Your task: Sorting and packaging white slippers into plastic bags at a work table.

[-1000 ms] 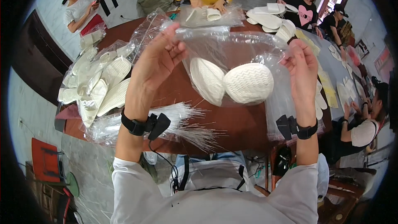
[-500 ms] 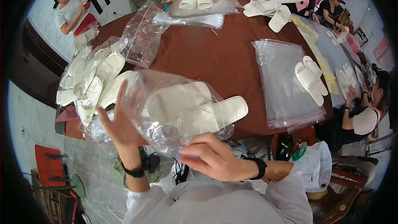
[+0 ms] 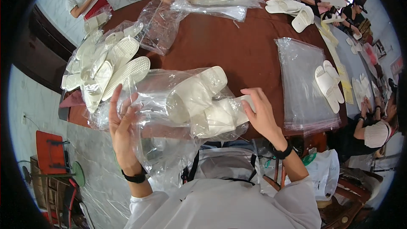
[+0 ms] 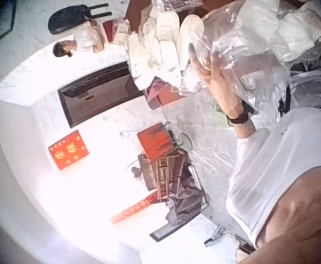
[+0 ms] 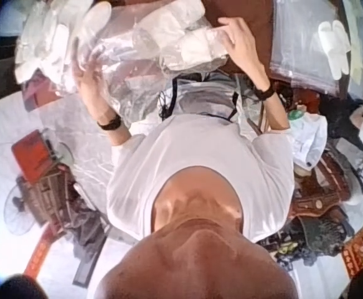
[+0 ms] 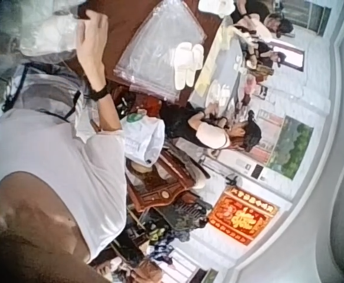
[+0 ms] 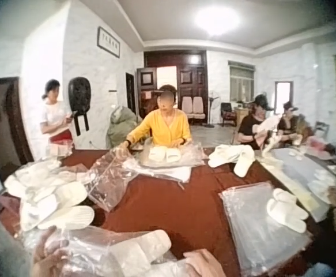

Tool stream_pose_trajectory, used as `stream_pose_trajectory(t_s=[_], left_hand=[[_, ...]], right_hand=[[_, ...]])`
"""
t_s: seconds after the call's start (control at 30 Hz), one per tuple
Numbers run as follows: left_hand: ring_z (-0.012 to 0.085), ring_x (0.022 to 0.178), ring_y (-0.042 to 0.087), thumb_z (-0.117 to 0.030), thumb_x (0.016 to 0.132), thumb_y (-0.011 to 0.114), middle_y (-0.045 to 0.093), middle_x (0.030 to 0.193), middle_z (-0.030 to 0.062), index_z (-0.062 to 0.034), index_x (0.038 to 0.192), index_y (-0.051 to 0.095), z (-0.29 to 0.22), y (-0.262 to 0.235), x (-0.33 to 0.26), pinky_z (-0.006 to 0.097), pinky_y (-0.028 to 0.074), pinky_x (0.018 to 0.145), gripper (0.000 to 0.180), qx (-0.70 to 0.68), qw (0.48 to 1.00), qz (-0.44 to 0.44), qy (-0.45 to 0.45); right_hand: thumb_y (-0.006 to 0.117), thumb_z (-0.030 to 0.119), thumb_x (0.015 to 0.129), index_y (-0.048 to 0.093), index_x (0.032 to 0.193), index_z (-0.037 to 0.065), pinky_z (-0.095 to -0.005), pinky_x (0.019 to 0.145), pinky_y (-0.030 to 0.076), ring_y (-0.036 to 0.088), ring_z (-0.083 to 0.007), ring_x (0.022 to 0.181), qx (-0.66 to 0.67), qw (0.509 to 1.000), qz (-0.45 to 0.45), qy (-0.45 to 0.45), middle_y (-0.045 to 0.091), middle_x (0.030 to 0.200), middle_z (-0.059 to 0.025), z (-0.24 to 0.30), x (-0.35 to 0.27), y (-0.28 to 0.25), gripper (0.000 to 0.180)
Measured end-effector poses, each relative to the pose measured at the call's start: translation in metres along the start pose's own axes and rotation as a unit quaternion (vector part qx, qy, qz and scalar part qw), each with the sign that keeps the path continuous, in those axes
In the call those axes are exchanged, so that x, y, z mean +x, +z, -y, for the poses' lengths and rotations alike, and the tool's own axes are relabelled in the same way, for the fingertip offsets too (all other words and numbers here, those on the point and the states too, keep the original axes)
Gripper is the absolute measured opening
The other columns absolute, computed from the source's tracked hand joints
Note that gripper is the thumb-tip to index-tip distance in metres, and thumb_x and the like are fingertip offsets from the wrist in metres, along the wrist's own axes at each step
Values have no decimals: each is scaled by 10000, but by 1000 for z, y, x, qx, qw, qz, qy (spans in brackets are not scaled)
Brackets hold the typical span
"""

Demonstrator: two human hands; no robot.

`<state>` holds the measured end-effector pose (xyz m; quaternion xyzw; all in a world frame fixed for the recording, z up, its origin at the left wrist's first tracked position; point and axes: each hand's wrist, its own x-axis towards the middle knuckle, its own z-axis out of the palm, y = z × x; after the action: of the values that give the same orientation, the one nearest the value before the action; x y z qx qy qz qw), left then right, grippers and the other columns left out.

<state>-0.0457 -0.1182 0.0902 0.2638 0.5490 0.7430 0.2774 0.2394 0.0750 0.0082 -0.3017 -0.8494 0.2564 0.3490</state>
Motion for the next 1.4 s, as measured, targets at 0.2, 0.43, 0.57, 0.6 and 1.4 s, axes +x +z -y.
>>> stream_pose_trajectory(t_s=[0.2, 0.43, 0.57, 0.6, 1.4], left_hand=[[116, 823, 622, -53, 863, 610, 618, 1147, 184, 11, 1436, 274, -54, -10, 33, 234, 508, 771, 667, 77, 966, 164, 186], [177, 912, 575, -50, 812, 648, 528, 1212, 144, 2, 1431, 293, -91, -5, 34, 272, 531, 704, 715, -130, 953, 236, 139], [173, 872, 588, -59, 831, 633, 539, 1194, 145, 3, 1425, 301, -81, 4, 61, 278, 535, 681, 683, -239, 904, 349, 57], [172, 862, 591, -62, 836, 630, 542, 1189, 145, 3, 1423, 303, -81, 5, 65, 279, 537, 676, 675, -263, 889, 373, 39], [233, 1192, 491, -450, 864, 650, 466, 1341, 179, -41, 1494, 170, 68, 222, 123, 343, 394, 982, 891, 169, 896, 408, -54]], right_hand=[[658, 168, 819, 594, 1080, 68, -427, 919, 343, 487, -288, 1063, -133, 989, 57, -34, 527, 1071, -105, -43, -16, 26, 286], [661, 206, 815, 625, 1024, 80, -429, 898, 340, 485, -280, 1008, -171, 985, -4, -2, 517, 1017, -97, -53, -13, 31, 247], [647, 217, 851, 623, 1052, 76, -412, 889, 371, 514, -271, 1006, -59, 997, 13, 52, 548, 1024, -91, -48, -11, 6, 247], [647, 217, 851, 623, 1052, 76, -412, 889, 371, 514, -271, 1006, -56, 997, 12, 49, 548, 1024, -91, -39, -6, -3, 247], [614, 225, 923, 602, 909, 66, -202, 523, 368, 472, -46, 631, 153, 892, -284, 315, 536, 736, 36, -146, -65, -166, 160]])
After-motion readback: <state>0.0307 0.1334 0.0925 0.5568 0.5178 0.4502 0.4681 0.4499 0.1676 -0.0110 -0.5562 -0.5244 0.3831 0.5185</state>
